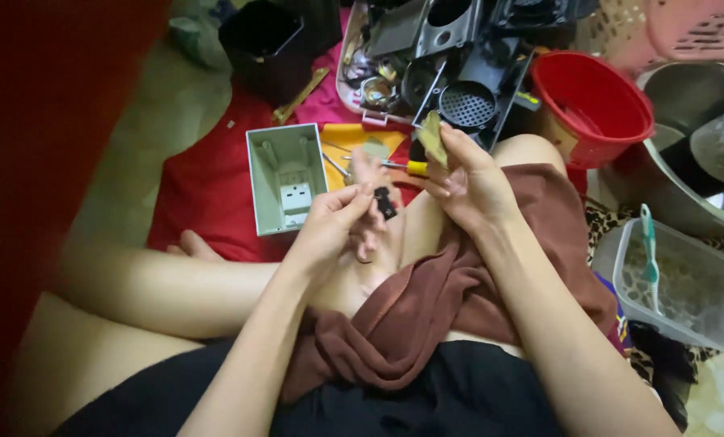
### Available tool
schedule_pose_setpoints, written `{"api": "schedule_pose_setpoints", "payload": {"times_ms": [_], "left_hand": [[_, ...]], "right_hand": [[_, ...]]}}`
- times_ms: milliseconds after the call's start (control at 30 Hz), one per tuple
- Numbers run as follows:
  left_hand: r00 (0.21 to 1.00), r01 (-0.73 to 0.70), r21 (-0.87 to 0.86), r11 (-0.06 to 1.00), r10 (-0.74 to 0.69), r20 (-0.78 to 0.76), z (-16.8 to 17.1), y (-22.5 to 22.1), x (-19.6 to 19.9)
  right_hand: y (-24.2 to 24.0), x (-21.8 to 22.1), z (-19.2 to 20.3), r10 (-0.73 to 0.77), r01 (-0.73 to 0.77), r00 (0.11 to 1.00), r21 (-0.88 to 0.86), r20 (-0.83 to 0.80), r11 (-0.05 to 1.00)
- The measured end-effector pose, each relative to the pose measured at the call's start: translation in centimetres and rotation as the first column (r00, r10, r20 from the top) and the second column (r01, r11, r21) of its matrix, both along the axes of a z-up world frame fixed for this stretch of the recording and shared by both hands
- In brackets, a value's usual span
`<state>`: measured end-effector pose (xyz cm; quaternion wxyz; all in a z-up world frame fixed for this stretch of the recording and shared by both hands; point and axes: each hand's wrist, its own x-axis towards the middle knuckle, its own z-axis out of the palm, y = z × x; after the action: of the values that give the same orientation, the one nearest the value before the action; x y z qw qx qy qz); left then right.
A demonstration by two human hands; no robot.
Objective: Wiring an electrical outlet box and sorting small screws into a plastic bowl.
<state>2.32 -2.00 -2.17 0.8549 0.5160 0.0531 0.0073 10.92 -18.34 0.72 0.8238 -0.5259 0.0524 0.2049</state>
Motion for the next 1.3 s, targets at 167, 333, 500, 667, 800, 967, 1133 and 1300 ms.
{"api": "schedule_pose_setpoints", "payload": {"times_ms": [167,333,500,667,800,967,1133,1300], "left_hand": [[0.998,-0.047,0.063,0.997,0.049,-0.029,-1.1,1.4,0.4],[0.996,-0.078,0.133,0.988,0.084,-0.039,-1.6,1.3,0.3],[0.989,-0.121,0.237,0.964,0.136,-0.049,-1.9,0.8,0.6],[0.985,-0.147,0.322,0.935,0.168,-0.037,-1.9,0.7,0.4],[0.981,-0.16,0.403,0.901,0.189,-0.034,-2.1,0.8,0.2],[0.978,-0.168,0.431,0.887,0.203,-0.037,-1.9,0.9,0.0],[0.982,-0.158,0.442,0.883,0.188,-0.025,-1.5,0.7,0.2],[0.98,-0.15,0.406,0.902,0.19,-0.061,-0.6,0.6,-0.2]], "right_hand": [[1.1,0.2,-0.9,0.017,-0.015,0.999,-0.086,0.027,0.996],[2.2,0.2,-1.1,0.026,-0.014,0.997,-0.163,0.072,0.987],[1.4,-0.6,-1.5,0.049,-0.013,0.989,-0.252,0.137,0.968],[1.1,-1.2,-1.5,0.06,0.004,0.978,-0.304,0.202,0.953],[1.2,-1.5,-1.6,0.066,0.031,0.964,-0.356,0.257,0.934],[0.3,0.2,-2.5,0.06,0.055,0.947,-0.344,0.316,0.937],[1.5,-2.3,-0.1,0.201,-0.075,0.936,-0.392,0.29,0.917],[-0.2,0.4,-1.3,0.066,0.017,0.95,-0.265,0.304,0.964]]}}
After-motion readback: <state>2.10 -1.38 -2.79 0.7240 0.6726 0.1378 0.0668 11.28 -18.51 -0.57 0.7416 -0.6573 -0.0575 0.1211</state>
